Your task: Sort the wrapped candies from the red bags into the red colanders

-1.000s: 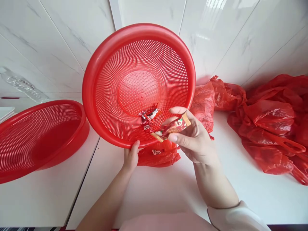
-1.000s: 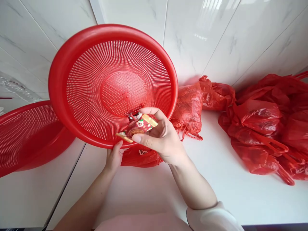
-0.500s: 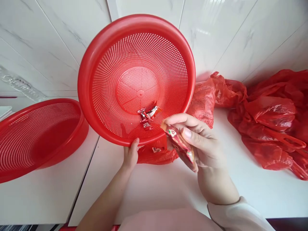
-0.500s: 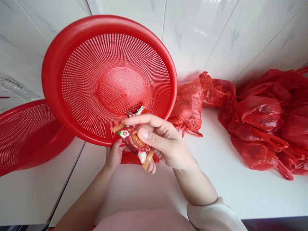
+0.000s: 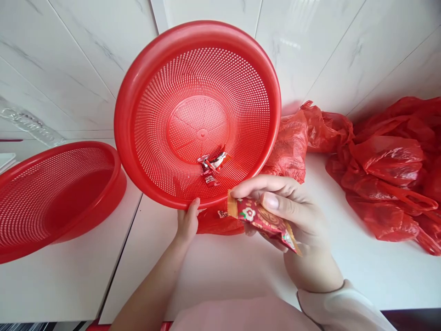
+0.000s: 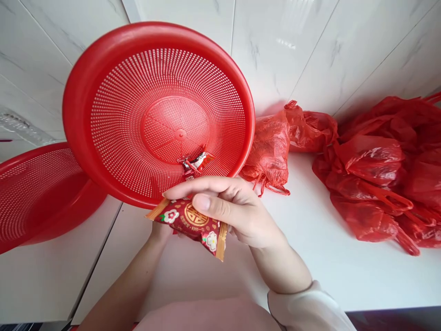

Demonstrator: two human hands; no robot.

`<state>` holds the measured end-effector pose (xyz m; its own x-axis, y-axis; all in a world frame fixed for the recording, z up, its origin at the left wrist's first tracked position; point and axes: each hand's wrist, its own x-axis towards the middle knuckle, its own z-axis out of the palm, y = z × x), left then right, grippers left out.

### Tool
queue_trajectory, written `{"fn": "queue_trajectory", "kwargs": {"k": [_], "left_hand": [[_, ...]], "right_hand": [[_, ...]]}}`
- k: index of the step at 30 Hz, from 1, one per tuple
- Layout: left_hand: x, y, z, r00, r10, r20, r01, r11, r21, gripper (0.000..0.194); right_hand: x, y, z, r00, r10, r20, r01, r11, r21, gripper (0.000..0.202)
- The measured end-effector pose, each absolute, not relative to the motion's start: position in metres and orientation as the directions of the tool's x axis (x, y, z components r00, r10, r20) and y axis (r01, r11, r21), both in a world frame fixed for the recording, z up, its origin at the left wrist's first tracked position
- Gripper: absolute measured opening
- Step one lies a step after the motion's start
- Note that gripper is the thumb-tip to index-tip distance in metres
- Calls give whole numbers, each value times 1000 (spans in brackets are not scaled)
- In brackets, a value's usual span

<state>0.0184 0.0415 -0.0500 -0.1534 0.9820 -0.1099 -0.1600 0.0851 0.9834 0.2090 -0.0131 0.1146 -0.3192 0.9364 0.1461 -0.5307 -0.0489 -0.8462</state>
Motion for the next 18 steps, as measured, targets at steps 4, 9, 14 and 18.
{"fn": "queue_trajectory", "kwargs": {"k": [4,9,14,18], "left_hand": [[19,41,-49,-109,986,-127,-190,104,976,36],[19,41,-45,-89,985,-150,-210,129,969,33],[20,40,-38,-97,986,-139,-179,120,977,38],[22,37,-31,-120,985,-122,-138,105,985,42]], "right_hand": [[212,-12,115,-389,912,134,-525,-100,-845,17],[216,-11,116,-434,895,108,-507,-142,-850,19],[217,-9,116,-481,874,64,-507,-218,-834,20],[216,-10,116,-502,864,30,-492,-258,-832,22]]}}
